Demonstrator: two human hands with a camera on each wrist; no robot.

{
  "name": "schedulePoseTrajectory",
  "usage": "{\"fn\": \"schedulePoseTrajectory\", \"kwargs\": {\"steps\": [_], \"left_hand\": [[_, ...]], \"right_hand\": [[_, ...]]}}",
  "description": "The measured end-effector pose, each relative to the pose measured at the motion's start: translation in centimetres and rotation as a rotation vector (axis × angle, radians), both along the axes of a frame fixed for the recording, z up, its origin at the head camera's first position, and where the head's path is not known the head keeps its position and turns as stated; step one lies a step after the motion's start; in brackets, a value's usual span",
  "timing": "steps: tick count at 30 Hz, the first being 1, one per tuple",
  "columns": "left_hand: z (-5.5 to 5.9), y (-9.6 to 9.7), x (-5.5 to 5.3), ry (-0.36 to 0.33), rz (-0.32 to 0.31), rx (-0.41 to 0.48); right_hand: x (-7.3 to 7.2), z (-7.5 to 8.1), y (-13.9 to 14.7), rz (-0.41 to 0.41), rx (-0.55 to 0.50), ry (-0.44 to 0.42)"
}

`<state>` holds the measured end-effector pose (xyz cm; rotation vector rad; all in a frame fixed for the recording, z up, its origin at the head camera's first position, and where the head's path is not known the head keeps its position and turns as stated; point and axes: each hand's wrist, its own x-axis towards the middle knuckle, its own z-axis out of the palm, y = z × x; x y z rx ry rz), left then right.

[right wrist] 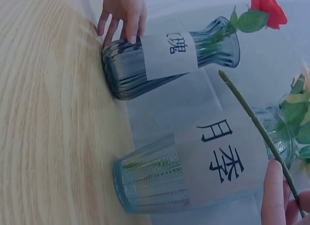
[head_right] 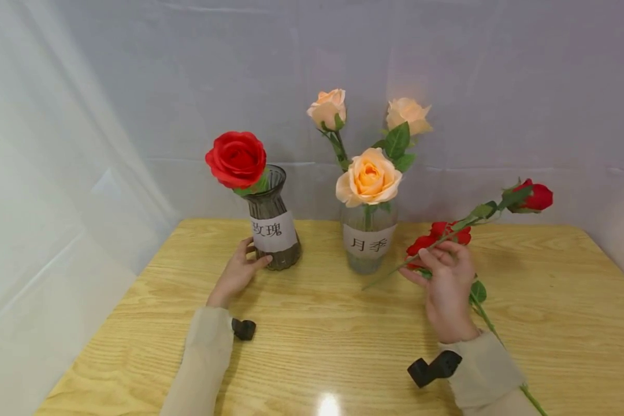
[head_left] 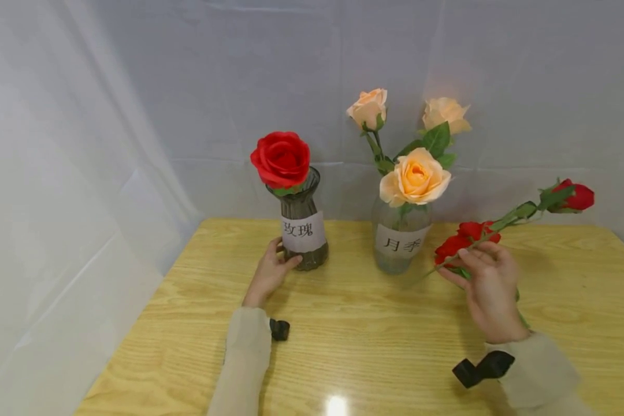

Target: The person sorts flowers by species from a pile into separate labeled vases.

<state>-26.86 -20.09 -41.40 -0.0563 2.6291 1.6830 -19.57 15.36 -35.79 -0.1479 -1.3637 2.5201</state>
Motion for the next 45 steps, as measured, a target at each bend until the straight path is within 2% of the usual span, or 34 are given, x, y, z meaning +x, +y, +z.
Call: {"fn": "schedulePoseTrajectory", "kwargs": {"steps": [8, 13, 19, 26, 45], "left_hand": [[0.1, 0.0, 0.0, -0.004, 0.001, -0.005], [0.1, 0.0, 0.0, -0.003, 0.002, 0.004], [0.0, 0.0, 0.0, -0.006, -0.002, -0.004], [0.1, 0.1, 0.2, -0.004, -0.003, -0.009], [0.0, 0.0, 0.0, 0.002, 0.002, -0.001]], "right_hand": [[-0.2, 0.6, -1.8, -0.104, -0.115, -0.016], [-0.2, 0.7, -2.7, -0.127, -0.153, 0.031], [-0.3, 0.7, -4.0, -0.162, -0.183, 0.126], [-0.3, 0.7, -5.4, -0.146, -0.188, 0.23], [-0.9, 1.2, -9.7, -0.11, -0.16, 0.38]]}}
